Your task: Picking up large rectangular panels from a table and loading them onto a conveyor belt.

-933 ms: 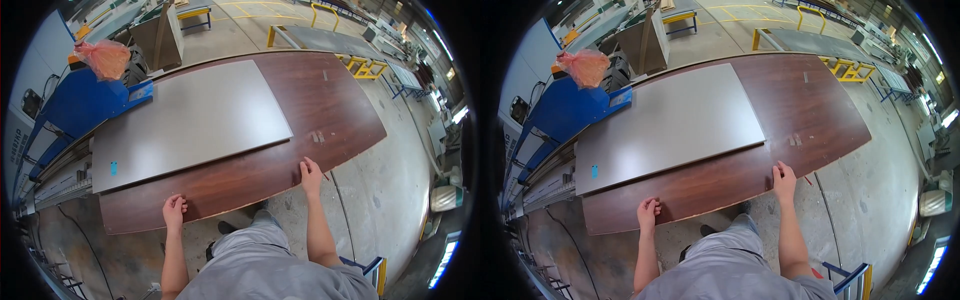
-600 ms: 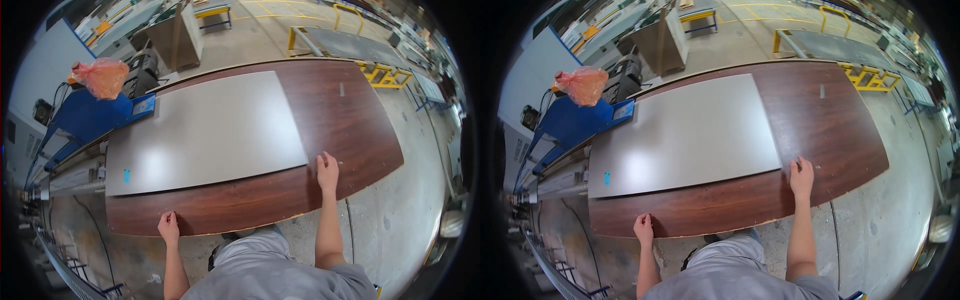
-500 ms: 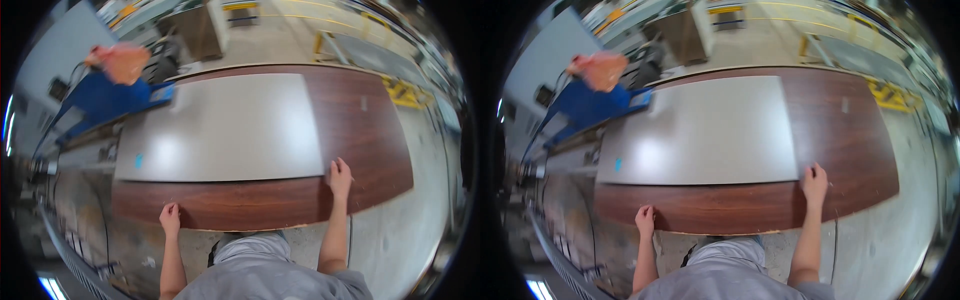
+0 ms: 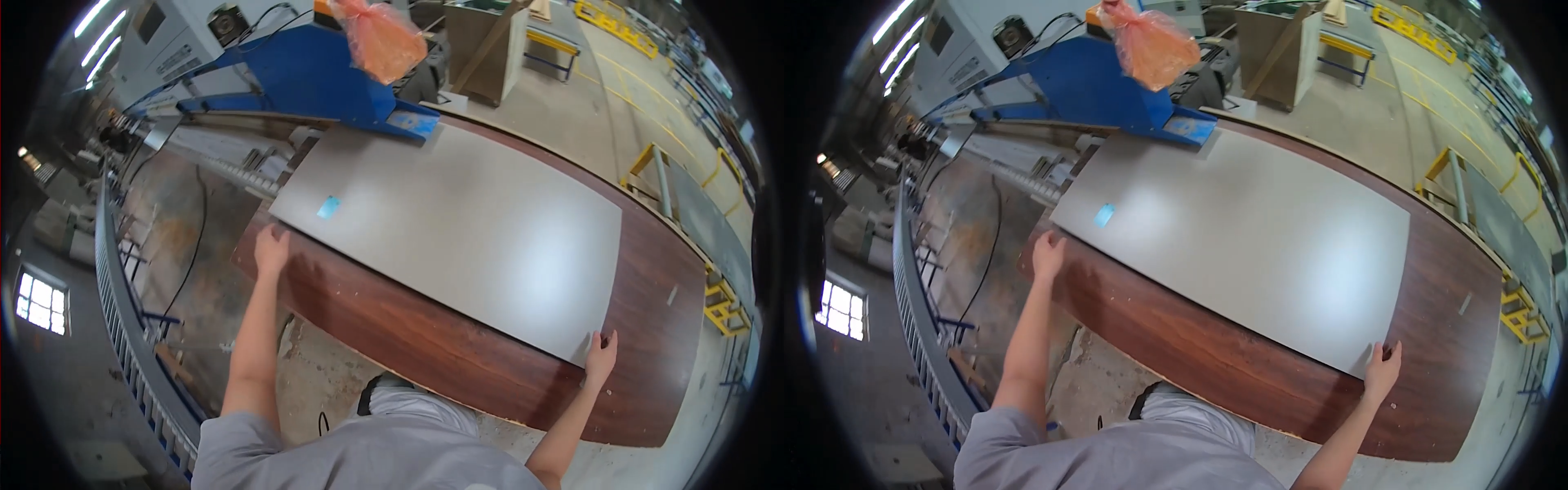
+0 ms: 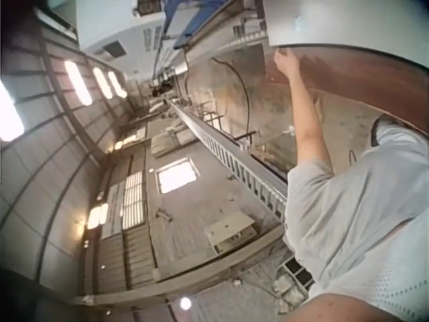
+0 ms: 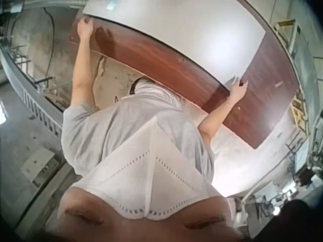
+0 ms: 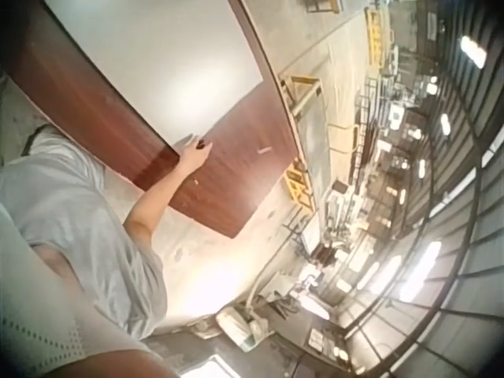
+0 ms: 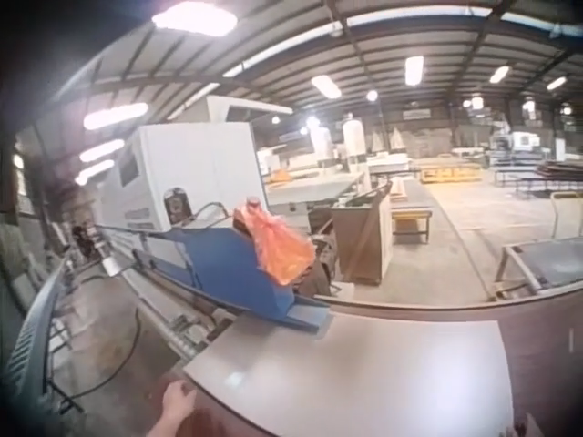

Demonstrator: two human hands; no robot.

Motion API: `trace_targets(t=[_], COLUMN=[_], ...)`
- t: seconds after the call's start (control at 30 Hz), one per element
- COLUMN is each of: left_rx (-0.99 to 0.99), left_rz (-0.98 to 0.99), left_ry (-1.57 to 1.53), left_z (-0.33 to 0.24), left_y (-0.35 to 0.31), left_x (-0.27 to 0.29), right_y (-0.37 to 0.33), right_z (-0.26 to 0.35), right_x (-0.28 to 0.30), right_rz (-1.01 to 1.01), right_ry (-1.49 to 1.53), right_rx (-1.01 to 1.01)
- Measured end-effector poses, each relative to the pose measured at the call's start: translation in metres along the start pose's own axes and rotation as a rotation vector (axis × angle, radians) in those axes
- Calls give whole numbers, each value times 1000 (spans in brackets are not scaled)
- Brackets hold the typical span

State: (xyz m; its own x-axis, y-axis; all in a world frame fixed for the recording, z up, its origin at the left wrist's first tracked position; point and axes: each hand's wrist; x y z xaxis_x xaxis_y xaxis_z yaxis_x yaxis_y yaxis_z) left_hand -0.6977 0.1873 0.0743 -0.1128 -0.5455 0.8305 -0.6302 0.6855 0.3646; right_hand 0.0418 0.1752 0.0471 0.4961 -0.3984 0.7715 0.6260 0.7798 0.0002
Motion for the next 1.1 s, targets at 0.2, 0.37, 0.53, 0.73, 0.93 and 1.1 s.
trace_targets(t=[0.2,0.37,0.53,0.73,0.93,1.1], left_rx=[-107,-68,-103,-204,-960,306], left_rz=[402,515,423,396,-19,470], left_ry=[424,243,242,377,-402,284], left_z=[92,45,61,-3,130,25], left_y=[154,145,149,34,-35,-93], left_x=[-44,-107,-106,53,85,173], right_y=[-27,-22,-33,-61,-57,-7], right_z=[65,48,73,44,-1,-11], right_x=[-21,-17,-6,12,104,114], right_rz=[-3,-174,-93,-91,255,382], right_ry=[-62,-250,-206,-214,-312,-221], right_rx=[95,-126,-356,-398,-375,-375])
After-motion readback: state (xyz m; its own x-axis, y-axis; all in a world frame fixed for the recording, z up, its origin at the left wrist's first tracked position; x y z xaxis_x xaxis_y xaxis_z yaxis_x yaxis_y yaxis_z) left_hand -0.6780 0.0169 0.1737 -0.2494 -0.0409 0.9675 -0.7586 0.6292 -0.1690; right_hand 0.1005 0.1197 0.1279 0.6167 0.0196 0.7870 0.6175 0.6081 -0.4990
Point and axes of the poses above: each hand's wrist, its own y-axis towards the middle knuckle, its own x-axis out of the back of the hand, z = x × y
